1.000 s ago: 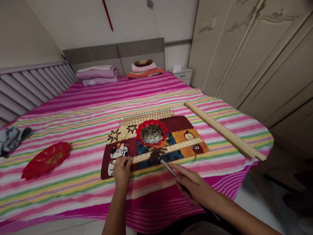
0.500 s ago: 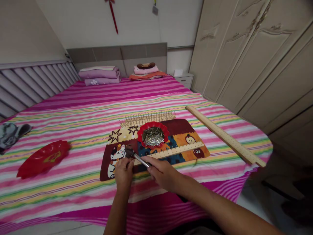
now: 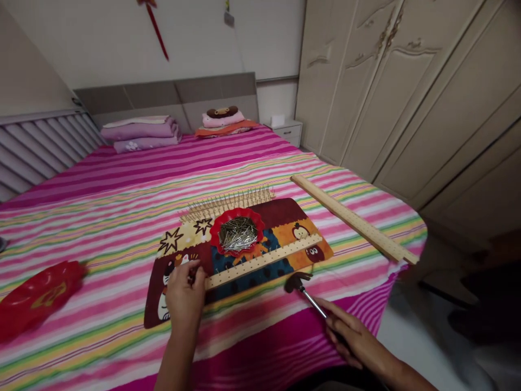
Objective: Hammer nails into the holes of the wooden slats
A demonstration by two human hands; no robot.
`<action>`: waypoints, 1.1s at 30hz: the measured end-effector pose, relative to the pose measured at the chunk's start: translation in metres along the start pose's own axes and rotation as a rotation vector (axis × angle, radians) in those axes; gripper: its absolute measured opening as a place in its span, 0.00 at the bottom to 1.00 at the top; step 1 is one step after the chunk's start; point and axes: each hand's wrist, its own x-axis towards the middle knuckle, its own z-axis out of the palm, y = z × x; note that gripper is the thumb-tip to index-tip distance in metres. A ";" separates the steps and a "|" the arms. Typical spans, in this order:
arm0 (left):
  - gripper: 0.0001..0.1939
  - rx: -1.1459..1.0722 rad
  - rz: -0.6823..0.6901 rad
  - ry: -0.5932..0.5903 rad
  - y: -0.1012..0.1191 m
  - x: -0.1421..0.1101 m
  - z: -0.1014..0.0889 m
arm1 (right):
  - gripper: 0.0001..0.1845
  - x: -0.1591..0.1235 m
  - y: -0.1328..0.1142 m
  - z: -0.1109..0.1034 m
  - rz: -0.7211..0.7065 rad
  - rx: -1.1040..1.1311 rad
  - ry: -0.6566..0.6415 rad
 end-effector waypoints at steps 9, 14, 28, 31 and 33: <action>0.16 0.614 0.273 -0.418 0.064 0.053 0.061 | 0.40 0.011 0.008 -0.009 0.064 0.143 0.005; 0.16 0.679 0.242 -0.448 0.061 0.064 0.067 | 0.41 0.012 0.010 -0.010 0.067 0.167 0.001; 0.16 -0.500 -0.363 -0.456 0.024 0.049 -0.023 | 0.37 0.002 -0.001 -0.002 0.043 0.138 0.055; 0.16 -0.750 -0.623 -0.446 0.005 0.033 -0.043 | 0.38 0.002 0.001 -0.003 0.054 0.140 0.064; 0.16 -0.848 -0.733 -0.454 -0.006 0.024 -0.053 | 0.40 0.005 0.005 -0.005 0.075 0.139 0.053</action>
